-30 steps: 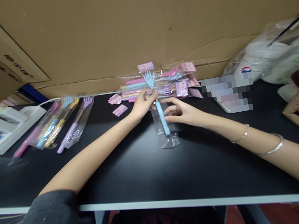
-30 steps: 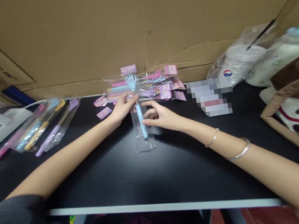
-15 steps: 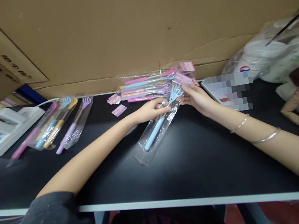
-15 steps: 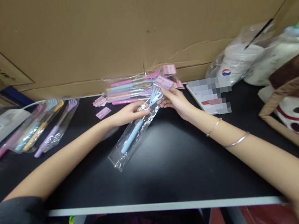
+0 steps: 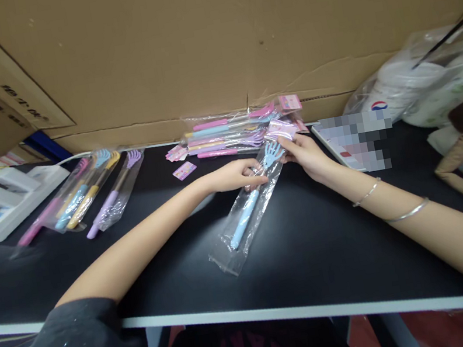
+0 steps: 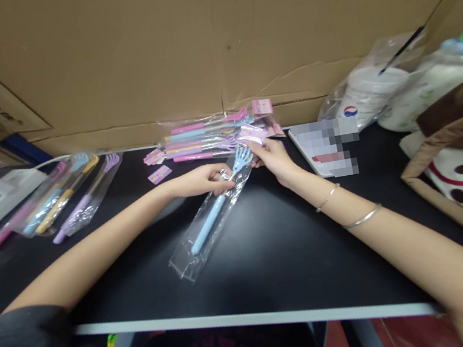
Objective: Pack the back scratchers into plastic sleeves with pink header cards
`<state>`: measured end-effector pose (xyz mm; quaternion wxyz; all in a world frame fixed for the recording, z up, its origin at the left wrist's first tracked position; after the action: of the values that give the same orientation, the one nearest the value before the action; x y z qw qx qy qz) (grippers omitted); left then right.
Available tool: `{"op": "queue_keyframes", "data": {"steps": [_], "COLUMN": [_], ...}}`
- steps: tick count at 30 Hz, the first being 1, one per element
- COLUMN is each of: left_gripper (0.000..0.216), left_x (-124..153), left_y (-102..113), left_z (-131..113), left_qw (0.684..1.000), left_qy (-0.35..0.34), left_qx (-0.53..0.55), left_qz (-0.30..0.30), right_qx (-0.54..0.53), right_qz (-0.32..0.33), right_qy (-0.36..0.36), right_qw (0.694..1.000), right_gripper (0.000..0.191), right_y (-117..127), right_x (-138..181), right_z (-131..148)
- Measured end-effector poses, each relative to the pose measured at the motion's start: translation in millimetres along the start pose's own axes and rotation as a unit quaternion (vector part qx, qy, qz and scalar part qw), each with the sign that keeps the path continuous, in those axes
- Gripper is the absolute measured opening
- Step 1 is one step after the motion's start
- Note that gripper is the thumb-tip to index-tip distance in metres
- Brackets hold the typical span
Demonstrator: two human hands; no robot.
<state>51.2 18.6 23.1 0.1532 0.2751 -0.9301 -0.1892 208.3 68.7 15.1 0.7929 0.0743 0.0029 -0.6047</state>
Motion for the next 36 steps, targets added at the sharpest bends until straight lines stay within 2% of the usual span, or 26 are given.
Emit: {"op": "queue_keyframes", "data": {"steps": [11, 15, 19, 26, 28, 30, 34, 36], "left_gripper": [0.040, 0.044, 0.036, 0.033, 0.034, 0.036, 0.043, 0.048], "left_x": [6.2, 11.9, 17.1, 25.3, 29.7, 35.5, 53.4, 62.1], "left_y": [10.0, 5.3, -3.2, 0.7, 7.9, 22.0, 64.8, 83.9], "left_z": [-6.3, -10.4, -14.7, -12.3, -12.9, -12.0, 3.2, 8.2], "left_qw": [0.999, 0.994, 0.981, 0.976, 0.977, 0.978, 0.967, 0.962], "left_qy": [0.027, 0.039, 0.031, 0.050, 0.055, 0.066, 0.154, 0.167], "left_qx": [-0.017, -0.070, -0.099, -0.057, -0.072, -0.111, -0.195, -0.214], "left_qz": [-0.005, 0.077, 0.166, 0.203, 0.195, 0.162, 0.059, 0.015], "right_qx": [0.015, 0.004, -0.004, -0.030, -0.025, -0.016, -0.012, -0.016], "right_qz": [-0.046, -0.042, -0.067, -0.102, -0.109, -0.114, -0.108, -0.093], "right_qy": [0.055, 0.067, 0.073, 0.059, 0.063, 0.064, 0.051, 0.041], "right_qw": [0.997, 0.997, 0.995, 0.993, 0.992, 0.991, 0.993, 0.995], "right_gripper": [0.035, 0.037, 0.039, 0.032, 0.032, 0.032, 0.036, 0.041], "right_y": [7.3, 8.4, 17.6, 26.7, 27.6, 28.7, 32.4, 34.0], "right_x": [0.3, 1.4, -0.9, -2.4, -1.3, -0.3, 0.0, -0.8], "right_z": [9.8, 18.6, 20.1, 18.1, 21.0, 24.5, 29.0, 29.3]}}
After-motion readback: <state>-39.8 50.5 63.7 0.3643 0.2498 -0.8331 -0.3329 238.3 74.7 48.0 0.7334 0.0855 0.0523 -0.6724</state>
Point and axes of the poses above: each hand's wrist, its own x-axis away from the middle knuckle, its own y-axis out of the back of the hand, z = x × y, the point moved 7 cm from there along -x, towards the middle knuckle, and after that the axes turned 10 degrees about z, right-handed, at the moved point
